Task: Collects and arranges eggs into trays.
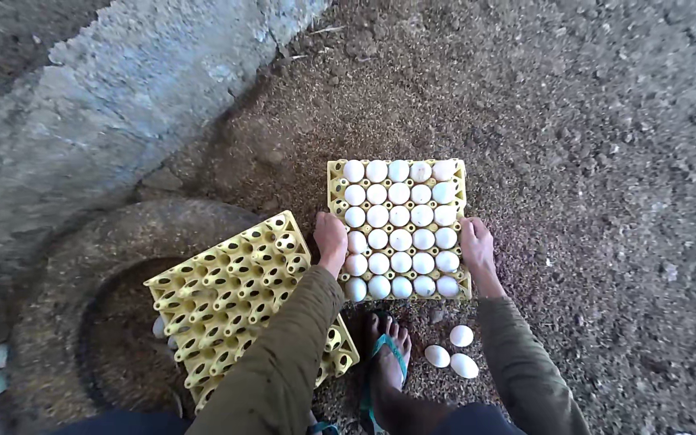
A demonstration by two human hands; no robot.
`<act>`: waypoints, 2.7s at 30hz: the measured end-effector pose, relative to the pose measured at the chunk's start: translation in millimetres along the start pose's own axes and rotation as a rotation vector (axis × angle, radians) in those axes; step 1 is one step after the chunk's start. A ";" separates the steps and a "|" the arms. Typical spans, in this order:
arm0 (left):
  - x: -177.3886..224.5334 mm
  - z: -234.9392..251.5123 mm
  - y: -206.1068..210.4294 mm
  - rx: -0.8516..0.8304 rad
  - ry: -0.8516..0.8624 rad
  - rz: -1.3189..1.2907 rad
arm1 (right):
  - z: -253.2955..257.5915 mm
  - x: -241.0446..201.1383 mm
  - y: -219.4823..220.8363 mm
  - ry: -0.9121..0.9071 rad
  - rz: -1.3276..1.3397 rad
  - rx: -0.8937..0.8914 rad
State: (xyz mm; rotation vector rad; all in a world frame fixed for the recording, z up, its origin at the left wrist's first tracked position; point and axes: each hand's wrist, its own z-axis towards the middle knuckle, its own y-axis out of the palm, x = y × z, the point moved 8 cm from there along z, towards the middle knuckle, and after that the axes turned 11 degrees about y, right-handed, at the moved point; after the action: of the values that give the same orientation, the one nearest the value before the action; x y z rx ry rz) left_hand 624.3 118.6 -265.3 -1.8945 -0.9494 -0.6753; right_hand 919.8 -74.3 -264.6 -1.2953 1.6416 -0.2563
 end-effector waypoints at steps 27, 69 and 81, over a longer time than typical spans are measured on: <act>-2.4 29.7 -213.7 -0.563 0.524 0.922 | -293.5 21.5 174.6 -0.276 -0.153 -1.398; -25.7 -269.0 151.4 -1.311 0.788 0.502 | -138.7 212.6 -57.0 0.069 -0.318 -0.172; -90.9 -294.4 240.5 -1.495 1.003 1.074 | -138.7 244.7 -57.9 0.262 -0.333 0.028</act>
State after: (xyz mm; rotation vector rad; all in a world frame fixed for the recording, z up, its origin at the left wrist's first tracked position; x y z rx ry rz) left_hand 749.4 -248.8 -311.1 -2.1967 1.5425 -1.5198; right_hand 861.9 -354.0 -294.3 -1.5626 1.6211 -0.6719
